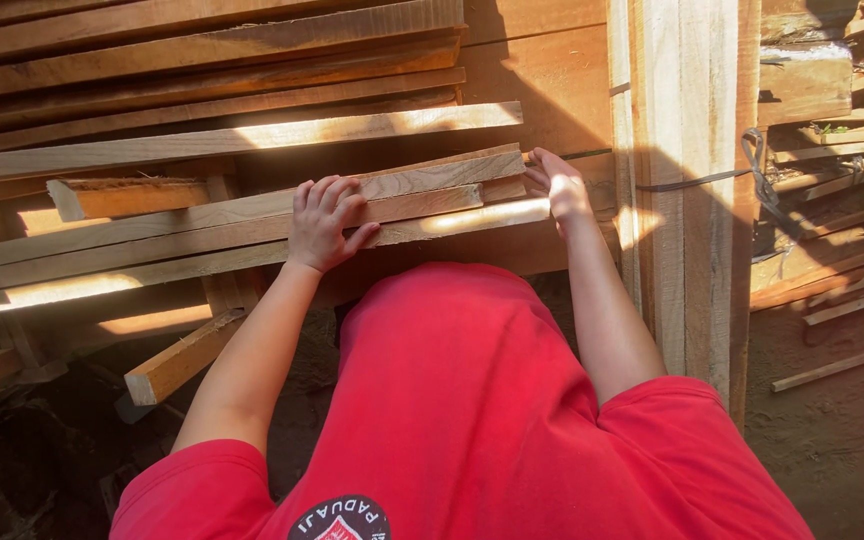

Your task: Organizing and moving wooden planks on a storage rack in an outdoor woodworking shop.

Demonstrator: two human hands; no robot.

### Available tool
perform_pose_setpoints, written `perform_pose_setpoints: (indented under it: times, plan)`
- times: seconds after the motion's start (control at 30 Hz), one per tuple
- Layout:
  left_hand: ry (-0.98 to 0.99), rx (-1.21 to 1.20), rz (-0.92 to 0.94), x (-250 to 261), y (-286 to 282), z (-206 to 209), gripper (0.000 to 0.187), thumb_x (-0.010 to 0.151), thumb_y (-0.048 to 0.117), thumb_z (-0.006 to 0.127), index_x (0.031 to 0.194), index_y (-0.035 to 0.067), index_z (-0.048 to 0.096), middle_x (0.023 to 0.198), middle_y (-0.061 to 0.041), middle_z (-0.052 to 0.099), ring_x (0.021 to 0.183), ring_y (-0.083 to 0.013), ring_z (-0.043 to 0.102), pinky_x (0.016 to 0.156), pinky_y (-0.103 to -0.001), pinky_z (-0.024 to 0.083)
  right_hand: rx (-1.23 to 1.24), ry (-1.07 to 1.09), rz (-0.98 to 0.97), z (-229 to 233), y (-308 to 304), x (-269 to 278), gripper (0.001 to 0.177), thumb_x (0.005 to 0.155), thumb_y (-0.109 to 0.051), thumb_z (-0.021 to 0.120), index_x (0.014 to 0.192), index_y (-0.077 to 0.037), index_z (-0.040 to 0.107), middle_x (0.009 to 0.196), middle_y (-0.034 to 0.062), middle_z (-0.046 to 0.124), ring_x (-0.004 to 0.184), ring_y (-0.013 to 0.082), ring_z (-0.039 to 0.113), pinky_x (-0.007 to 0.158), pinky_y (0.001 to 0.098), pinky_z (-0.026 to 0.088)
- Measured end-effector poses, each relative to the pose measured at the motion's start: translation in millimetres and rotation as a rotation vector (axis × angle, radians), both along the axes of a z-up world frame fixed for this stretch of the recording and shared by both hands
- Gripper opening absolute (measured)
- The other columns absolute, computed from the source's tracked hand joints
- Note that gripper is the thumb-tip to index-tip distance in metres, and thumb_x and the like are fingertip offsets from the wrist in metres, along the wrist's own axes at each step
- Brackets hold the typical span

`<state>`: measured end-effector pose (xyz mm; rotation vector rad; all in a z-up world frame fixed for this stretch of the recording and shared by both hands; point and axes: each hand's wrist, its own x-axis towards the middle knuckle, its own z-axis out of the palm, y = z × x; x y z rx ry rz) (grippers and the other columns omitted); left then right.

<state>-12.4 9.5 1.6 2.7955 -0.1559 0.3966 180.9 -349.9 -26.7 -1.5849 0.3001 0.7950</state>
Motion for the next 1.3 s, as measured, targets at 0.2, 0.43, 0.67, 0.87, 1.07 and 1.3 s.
perform_pose_setpoints:
  times: [0.2,0.43,0.67,0.87,1.07,1.3]
  plan:
    - [0.003,-0.004,0.006,1.2,-2.2,4.2,0.041,0.091,0.058,0.071,0.111,0.022,0.065,0.134,-0.001,0.062,0.128,-0.0265,0.055,0.107,-0.049,0.034,-0.508,0.105,0.606,103.0,42.1,21.0,0.108,0.093,-0.089,0.029,0.143,0.004,0.055,0.147,0.0217,0.054,0.142,0.0396,0.043,0.12,0.0524,0.032]
    - [0.0,0.013,-0.004,0.4,-1.4,4.5,0.042,0.091,0.059,0.07,0.11,0.022,0.066,0.133,-0.001,0.062,0.128,-0.0264,0.055,0.107,-0.049,0.033,-0.526,0.023,0.717,68.8,65.4,49.7,0.107,0.092,-0.085,0.044,0.136,0.012,0.058,0.141,0.0322,0.056,0.139,0.048,0.046,0.117,0.0565,0.035]
    - [0.006,0.005,0.03,0.1,-1.4,0.9,0.043,0.089,0.059,0.071,0.111,0.022,0.065,0.133,0.0,0.063,0.128,-0.0259,0.056,0.108,-0.048,0.033,-0.225,0.316,0.364,60.4,56.8,46.8,0.097,0.09,-0.063,0.075,0.145,0.01,0.046,0.145,0.0298,0.053,0.128,0.0411,0.059,0.097,0.0525,0.056]
    - [0.008,0.004,0.019,-0.5,-1.5,0.4,0.043,0.089,0.059,0.072,0.111,0.022,0.066,0.133,0.0,0.063,0.129,-0.0262,0.055,0.109,-0.048,0.033,-0.283,0.287,0.457,2.1,56.8,49.8,0.086,0.09,-0.069,0.069,0.143,-0.002,0.055,0.142,0.0213,0.059,0.131,0.0378,0.056,0.105,0.0502,0.048]
    - [-0.005,-0.007,0.004,-0.1,-1.6,-2.3,0.042,0.091,0.057,0.072,0.112,0.02,0.067,0.134,-0.001,0.063,0.131,-0.0266,0.055,0.112,-0.048,0.032,-0.344,0.149,0.481,19.7,55.7,43.1,0.085,0.086,-0.076,0.068,0.132,-0.004,0.068,0.136,0.0238,0.062,0.132,0.0397,0.055,0.105,0.0507,0.05]
    - [0.026,-0.051,0.015,-5.3,-7.7,3.4,0.04,0.091,0.051,0.076,0.113,0.017,0.07,0.126,0.001,0.066,0.131,-0.0248,0.056,0.114,-0.044,0.034,-0.401,0.072,0.537,38.6,47.3,35.4,0.093,0.09,-0.087,0.048,0.136,-0.009,0.066,0.14,0.0273,0.057,0.14,0.042,0.047,0.115,0.0499,0.039]
